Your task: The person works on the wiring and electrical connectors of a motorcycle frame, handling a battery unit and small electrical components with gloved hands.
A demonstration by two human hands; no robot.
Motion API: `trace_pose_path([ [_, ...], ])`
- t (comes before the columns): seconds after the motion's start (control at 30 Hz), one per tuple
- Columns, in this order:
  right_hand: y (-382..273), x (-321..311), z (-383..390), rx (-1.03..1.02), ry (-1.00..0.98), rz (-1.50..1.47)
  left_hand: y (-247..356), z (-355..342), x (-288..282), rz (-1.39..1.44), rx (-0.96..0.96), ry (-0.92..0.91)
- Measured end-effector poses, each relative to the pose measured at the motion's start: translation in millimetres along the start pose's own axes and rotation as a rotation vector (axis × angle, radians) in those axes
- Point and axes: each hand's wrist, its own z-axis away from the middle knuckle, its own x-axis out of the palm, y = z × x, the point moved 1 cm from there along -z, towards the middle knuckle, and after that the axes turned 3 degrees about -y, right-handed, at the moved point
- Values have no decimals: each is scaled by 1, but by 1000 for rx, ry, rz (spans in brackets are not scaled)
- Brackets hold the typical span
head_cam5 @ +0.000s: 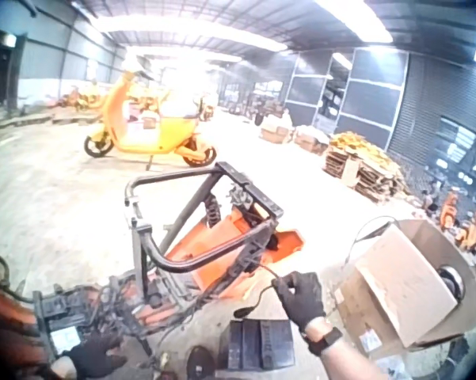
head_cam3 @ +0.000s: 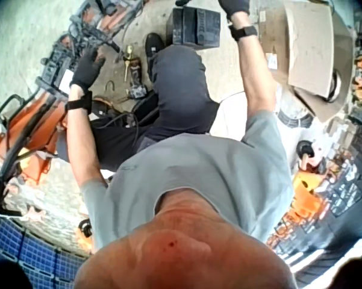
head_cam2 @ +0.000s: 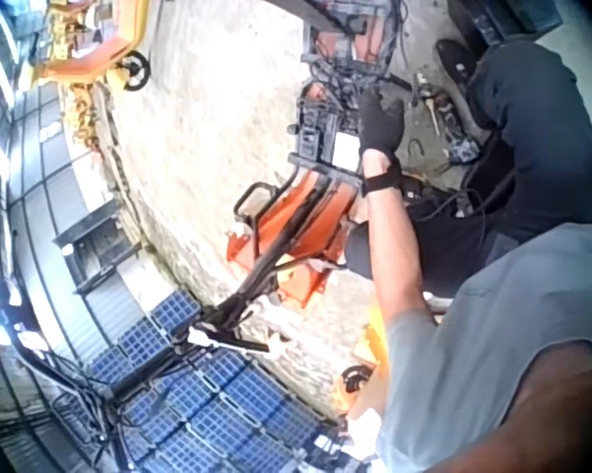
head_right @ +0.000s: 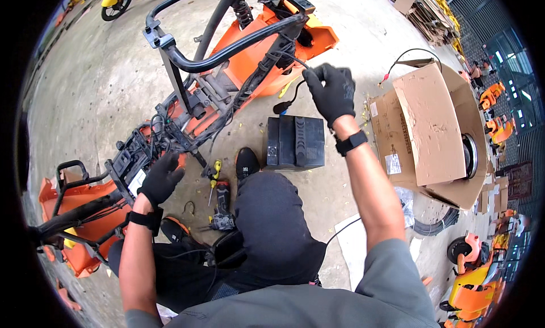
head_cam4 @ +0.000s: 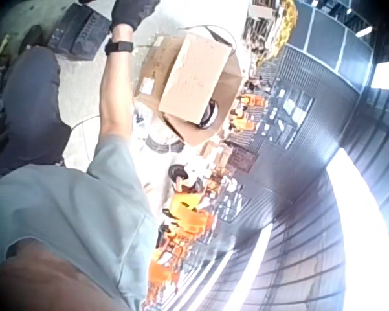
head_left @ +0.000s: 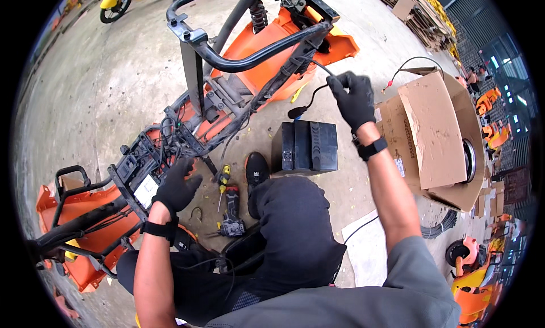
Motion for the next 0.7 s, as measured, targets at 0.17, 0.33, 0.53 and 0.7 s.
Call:
trace_pose_path([
  [0.17, -28, -18, -35, -91, -89, -76, 63, -65, 21, -185, 265, 85],
  [0.33, -66, -23, -41, 41, -309, -318, 146, -138, 54, -167, 453, 403],
  [0.53, -91, -27, -13, 72, -454, -382, 196, -183, 79, -319, 332, 493],
  [0.7, -75, -14, 16, 258, -528, -535, 198, -210, 83, -273, 300, 483],
])
